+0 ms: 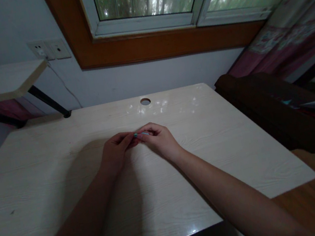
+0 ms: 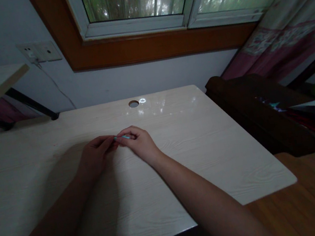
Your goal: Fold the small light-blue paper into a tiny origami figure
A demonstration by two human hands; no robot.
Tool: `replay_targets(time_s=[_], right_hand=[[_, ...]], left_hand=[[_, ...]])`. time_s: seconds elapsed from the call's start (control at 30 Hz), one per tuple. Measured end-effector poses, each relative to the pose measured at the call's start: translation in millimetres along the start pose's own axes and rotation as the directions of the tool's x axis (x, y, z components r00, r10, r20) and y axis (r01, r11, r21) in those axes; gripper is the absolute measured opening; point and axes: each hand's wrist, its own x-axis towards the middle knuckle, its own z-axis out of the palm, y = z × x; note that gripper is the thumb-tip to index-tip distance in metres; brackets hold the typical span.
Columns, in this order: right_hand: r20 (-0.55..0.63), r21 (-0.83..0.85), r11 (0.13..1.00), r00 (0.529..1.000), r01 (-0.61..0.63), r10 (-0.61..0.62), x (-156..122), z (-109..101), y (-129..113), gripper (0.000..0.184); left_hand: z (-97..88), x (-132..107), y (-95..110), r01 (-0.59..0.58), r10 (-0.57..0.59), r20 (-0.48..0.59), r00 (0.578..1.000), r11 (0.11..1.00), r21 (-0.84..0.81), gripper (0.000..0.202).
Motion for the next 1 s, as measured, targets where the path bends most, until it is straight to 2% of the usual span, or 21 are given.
replay_targets(time_s=[0.13, 0.27, 0.53, 0.7, 1.0], right_hand=[[-0.006, 0.008, 1.0, 1.0, 0.01, -0.01, -0.1, -0.9, 1.7, 0.024], [-0.018, 0.007, 1.0, 1.0, -0.005, 0.005, -0.4, -1.4, -0.1, 0.025], [-0.031, 0.144, 0.988, 0.998, -0.056, 0.061, 1.1, 2.2, -5.7, 0.018], [-0.033, 0.174, 0.984, 0.998, -0.041, 0.047, 1.1, 3.4, -7.8, 0.016], [0.018, 0.153, 0.988, 1.0, -0.025, 0.022, 0.2, 1.9, -3.6, 0.018]], left_hand=[[1.0, -2.0, 1.1, -0.007, 0.008, -0.005, 1.0, 0.999, 0.047, 0.027], [1.5, -2.4, 0.1, -0.011, 0.011, 0.001, 1.0, 1.0, 0.021, 0.029], [0.3, -1.8, -0.7, 0.022, -0.022, 0.021, 1.0, 0.999, -0.023, 0.037], [2.2, -3.0, 1.0, -0.017, 0.019, 0.031, 0.999, 0.997, -0.072, 0.034], [-0.4, -3.0, 0.7, -0.062, 0.06, 0.05, 0.997, 0.996, 0.058, 0.023]])
